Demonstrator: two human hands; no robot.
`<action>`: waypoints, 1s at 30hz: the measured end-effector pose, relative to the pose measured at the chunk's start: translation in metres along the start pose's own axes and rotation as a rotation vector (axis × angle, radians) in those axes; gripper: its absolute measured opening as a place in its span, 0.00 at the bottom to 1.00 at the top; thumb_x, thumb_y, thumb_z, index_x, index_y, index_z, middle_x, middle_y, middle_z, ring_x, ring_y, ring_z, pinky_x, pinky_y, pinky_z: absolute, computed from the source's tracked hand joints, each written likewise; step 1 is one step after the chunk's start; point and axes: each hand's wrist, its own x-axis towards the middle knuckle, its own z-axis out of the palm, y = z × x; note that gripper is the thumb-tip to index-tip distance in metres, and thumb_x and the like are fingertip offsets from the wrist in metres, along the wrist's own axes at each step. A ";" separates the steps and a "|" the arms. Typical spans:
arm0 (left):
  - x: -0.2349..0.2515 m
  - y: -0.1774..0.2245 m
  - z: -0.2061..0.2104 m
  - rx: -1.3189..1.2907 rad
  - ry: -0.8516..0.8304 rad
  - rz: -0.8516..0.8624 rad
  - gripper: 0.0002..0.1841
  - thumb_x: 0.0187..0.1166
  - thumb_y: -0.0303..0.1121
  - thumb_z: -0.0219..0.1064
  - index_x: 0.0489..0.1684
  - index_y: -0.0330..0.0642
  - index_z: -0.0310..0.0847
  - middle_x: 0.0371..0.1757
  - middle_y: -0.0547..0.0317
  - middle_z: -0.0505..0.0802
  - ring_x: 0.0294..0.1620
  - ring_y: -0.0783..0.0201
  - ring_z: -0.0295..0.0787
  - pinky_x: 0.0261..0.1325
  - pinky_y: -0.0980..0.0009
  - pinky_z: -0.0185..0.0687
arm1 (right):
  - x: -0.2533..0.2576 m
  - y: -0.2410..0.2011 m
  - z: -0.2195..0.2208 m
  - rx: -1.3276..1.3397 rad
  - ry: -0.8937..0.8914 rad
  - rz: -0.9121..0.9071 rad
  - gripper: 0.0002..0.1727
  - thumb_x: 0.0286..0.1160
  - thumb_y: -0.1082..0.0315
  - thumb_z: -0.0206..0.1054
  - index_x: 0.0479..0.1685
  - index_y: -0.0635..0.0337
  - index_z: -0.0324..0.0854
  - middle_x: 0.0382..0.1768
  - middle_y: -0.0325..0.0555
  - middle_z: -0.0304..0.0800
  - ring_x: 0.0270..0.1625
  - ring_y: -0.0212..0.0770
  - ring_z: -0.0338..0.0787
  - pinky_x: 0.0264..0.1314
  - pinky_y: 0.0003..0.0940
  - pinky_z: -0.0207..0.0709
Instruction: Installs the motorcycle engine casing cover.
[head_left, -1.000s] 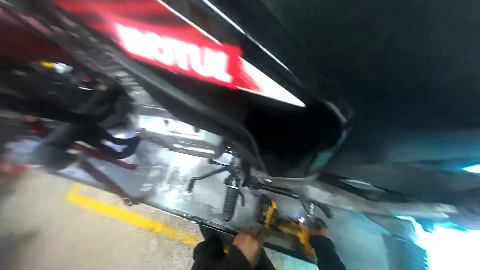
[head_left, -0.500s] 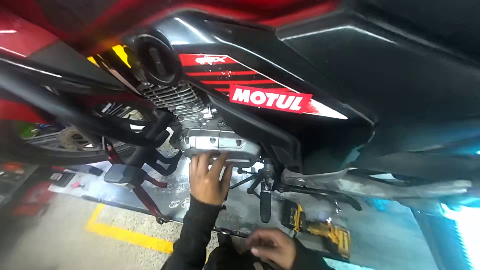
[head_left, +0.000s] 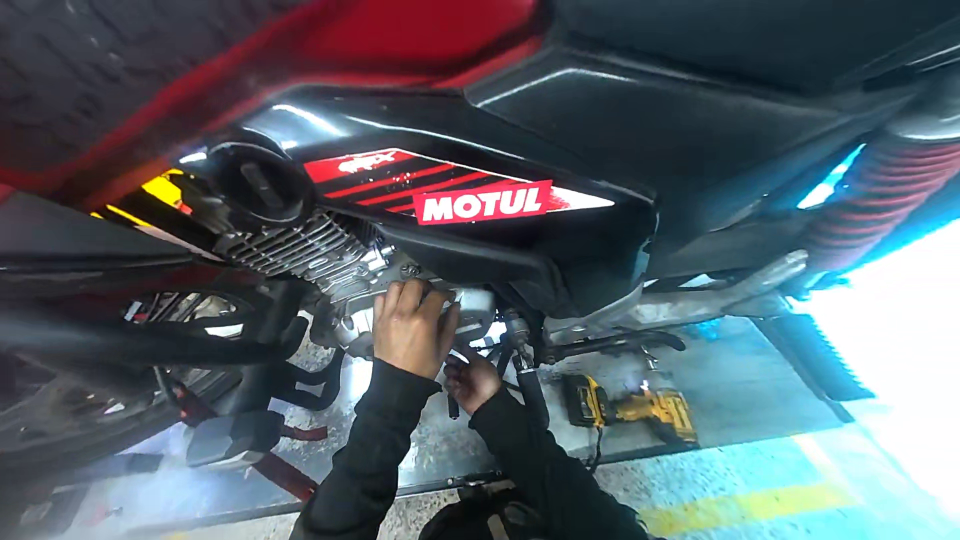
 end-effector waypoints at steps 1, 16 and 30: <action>0.000 0.001 0.000 -0.013 -0.001 0.001 0.11 0.76 0.42 0.72 0.40 0.45 0.95 0.46 0.49 0.94 0.52 0.44 0.89 0.55 0.47 0.81 | 0.004 0.002 0.001 0.043 0.003 0.004 0.15 0.93 0.54 0.49 0.57 0.54 0.73 0.27 0.40 0.80 0.18 0.31 0.75 0.18 0.24 0.69; -0.045 0.014 -0.030 -0.181 0.144 -0.128 0.11 0.72 0.42 0.74 0.39 0.45 0.95 0.44 0.55 0.94 0.48 0.55 0.89 0.53 0.55 0.84 | 0.015 0.019 0.011 0.237 -0.025 -0.057 0.14 0.94 0.58 0.48 0.38 0.52 0.72 0.23 0.36 0.73 0.20 0.31 0.74 0.21 0.24 0.72; -0.302 -0.054 -0.007 -0.260 -0.341 -0.786 0.10 0.66 0.35 0.76 0.36 0.37 0.94 0.37 0.48 0.94 0.33 0.54 0.91 0.39 0.53 0.90 | 0.016 0.025 0.006 0.210 -0.054 -0.008 0.18 0.94 0.53 0.46 0.40 0.52 0.76 0.28 0.38 0.81 0.27 0.34 0.83 0.34 0.28 0.80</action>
